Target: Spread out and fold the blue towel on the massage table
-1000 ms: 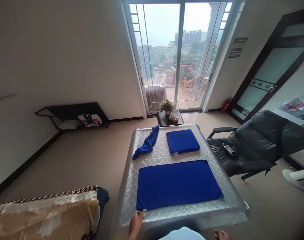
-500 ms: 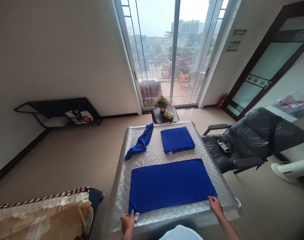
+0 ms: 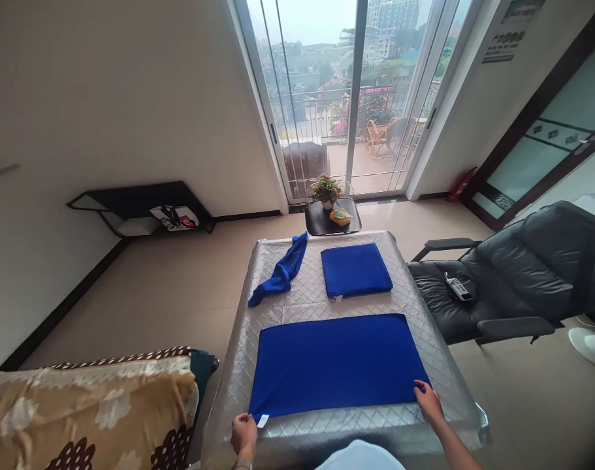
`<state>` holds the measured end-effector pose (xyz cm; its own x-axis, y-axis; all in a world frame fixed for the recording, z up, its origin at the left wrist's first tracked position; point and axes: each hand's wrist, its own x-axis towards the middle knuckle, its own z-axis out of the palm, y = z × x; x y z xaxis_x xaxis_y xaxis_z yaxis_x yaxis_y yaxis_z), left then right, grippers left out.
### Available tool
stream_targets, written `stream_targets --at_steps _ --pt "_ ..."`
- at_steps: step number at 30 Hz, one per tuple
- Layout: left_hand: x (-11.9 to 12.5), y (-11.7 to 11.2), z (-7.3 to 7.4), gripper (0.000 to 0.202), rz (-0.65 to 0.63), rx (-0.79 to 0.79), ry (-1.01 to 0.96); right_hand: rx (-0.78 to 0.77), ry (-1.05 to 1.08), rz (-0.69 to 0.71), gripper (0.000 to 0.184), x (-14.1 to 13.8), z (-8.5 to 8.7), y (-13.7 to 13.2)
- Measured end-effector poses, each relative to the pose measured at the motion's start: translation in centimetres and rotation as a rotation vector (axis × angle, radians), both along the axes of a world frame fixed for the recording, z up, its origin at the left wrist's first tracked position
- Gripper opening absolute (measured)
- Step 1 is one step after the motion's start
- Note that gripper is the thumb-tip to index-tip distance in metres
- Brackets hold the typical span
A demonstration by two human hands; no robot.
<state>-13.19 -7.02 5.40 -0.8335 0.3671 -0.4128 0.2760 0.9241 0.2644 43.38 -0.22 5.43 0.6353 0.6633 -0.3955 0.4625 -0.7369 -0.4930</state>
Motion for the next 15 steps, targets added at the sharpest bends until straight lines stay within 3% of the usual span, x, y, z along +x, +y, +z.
stream_targets --at_steps 4,8,11,15 --pt "-0.2 -0.4 0.0 0.020 -0.033 0.041 0.031 -0.084 0.066 0.087 0.022 1.5 -1.5 -0.2" --pt "0.7 0.8 -0.5 0.014 -0.142 0.123 0.110 -0.176 -0.045 0.237 0.027 0.1 -0.7 1.1" --pt "3.2 4.1 -0.9 0.023 -0.430 0.318 0.141 -0.081 -0.056 0.495 0.032 -4.1 1.1 3.5" --pt "9.7 11.0 -1.5 0.029 -0.860 0.535 0.107 0.086 -0.048 0.828 0.040 -11.6 2.6 7.8"
